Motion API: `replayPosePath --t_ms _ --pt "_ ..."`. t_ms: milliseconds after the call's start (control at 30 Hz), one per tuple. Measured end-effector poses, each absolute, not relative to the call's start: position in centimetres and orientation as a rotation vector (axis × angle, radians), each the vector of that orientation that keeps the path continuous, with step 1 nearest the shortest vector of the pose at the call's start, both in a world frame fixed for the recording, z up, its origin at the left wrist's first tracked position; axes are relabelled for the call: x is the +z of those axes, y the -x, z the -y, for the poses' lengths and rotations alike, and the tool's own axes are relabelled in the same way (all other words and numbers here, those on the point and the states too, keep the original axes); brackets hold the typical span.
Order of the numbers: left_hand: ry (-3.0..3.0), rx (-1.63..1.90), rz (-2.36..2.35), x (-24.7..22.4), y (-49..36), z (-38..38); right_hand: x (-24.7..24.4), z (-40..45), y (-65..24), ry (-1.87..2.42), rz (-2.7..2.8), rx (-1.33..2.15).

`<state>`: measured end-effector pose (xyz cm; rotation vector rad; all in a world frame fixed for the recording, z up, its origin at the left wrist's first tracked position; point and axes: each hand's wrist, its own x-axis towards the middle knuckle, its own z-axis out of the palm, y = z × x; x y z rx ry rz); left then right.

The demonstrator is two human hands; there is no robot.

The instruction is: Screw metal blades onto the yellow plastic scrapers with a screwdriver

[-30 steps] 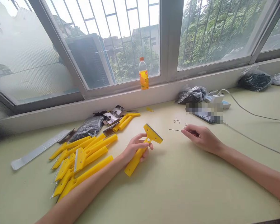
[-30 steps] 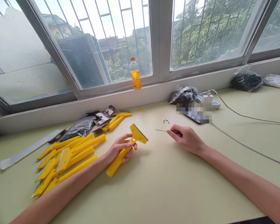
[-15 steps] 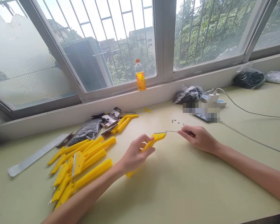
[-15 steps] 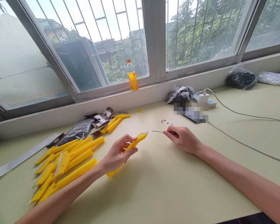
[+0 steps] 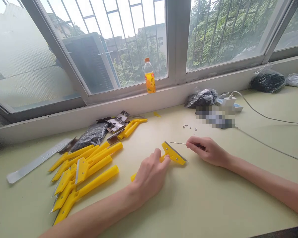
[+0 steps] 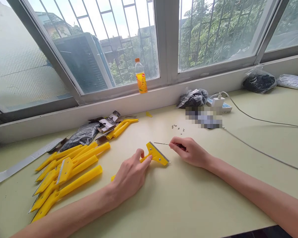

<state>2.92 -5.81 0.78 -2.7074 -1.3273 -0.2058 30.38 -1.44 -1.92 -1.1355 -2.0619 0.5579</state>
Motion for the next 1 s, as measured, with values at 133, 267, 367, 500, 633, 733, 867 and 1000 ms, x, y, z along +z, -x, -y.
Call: replayPosePath --t_ms 133,267,367,500,633,733,867,1000 --pt "2.671 -0.184 1.296 0.32 -2.67 5.39 -2.01 1.61 -30.44 1.111 2.088 0.553" --pt "2.71 -0.157 1.227 0.12 -2.42 5.0 -1.83 1.74 -30.43 1.14 2.117 0.555" --pt "2.739 -0.139 1.198 0.07 -2.35 4.91 -1.65 1.72 -30.33 1.164 2.132 0.547" --pt "2.746 -0.132 1.201 0.16 -2.33 4.88 -1.5 1.66 -30.17 1.172 2.138 0.531" --pt "2.756 -0.125 1.2 0.31 -2.33 4.88 -1.38 1.72 -30.1 1.151 2.151 0.518" --pt "2.758 -0.123 1.202 0.34 -2.33 4.88 -1.32 1.76 -30.27 1.118 2.164 0.51" --pt "2.755 -0.137 1.194 0.26 -2.34 4.89 -1.29 1.75 -30.85 1.092 2.203 0.53" --pt "2.751 -0.137 1.194 0.17 -2.37 4.88 -1.29 1.71 -30.93 1.109 2.223 0.536"
